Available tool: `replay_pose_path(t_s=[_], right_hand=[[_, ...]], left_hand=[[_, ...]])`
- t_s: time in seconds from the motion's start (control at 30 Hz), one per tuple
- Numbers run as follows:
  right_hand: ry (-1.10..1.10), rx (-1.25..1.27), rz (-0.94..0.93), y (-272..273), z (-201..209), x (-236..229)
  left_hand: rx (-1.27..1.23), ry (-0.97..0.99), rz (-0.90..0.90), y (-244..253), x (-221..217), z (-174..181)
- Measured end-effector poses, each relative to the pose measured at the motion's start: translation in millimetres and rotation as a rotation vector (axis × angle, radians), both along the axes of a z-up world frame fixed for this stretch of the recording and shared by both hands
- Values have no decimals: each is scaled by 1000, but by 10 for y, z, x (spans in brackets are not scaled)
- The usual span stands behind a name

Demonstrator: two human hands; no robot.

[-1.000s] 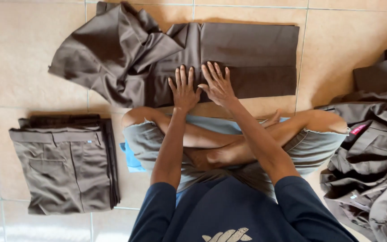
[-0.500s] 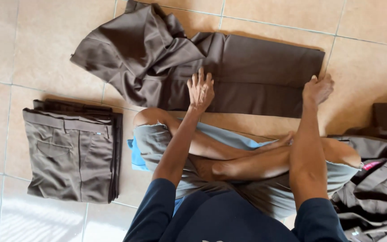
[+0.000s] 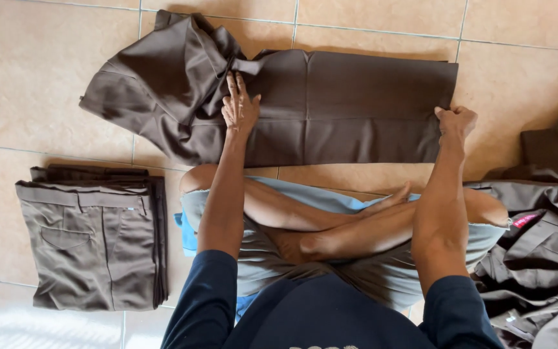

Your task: Folding brown trousers and stacking them neatly while sitting on the floor.

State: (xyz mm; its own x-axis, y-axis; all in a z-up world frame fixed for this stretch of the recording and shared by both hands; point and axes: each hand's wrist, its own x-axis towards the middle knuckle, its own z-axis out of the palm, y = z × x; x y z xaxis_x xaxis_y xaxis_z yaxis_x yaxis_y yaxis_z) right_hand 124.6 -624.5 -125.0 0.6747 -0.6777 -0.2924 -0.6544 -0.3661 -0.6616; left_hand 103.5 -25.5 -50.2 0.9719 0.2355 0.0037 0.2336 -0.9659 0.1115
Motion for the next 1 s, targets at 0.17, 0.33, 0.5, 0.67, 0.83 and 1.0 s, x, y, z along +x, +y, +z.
replay_pose_path(t_s=[0.17,0.33,0.5,0.67,0.83,1.0], right_hand=[[-110,55,19,549,930,-262],[14,15,139,386,964,-246],[176,120,228,537,1293,-363],[9,129,153,593,1136,-407],[55,131,67,804,1395,-440],[122,132,49,740,1244,-411]], left_hand=[[92,-367,-85,-505,-229,188],[-155,-380,-201,-1003,-440,318],[-12,-399,14,-517,-314,21],[-207,-356,79,-204,-227,76],[-245,-424,106,-225,-264,115],[-251,-456,78,-105,-301,-182]])
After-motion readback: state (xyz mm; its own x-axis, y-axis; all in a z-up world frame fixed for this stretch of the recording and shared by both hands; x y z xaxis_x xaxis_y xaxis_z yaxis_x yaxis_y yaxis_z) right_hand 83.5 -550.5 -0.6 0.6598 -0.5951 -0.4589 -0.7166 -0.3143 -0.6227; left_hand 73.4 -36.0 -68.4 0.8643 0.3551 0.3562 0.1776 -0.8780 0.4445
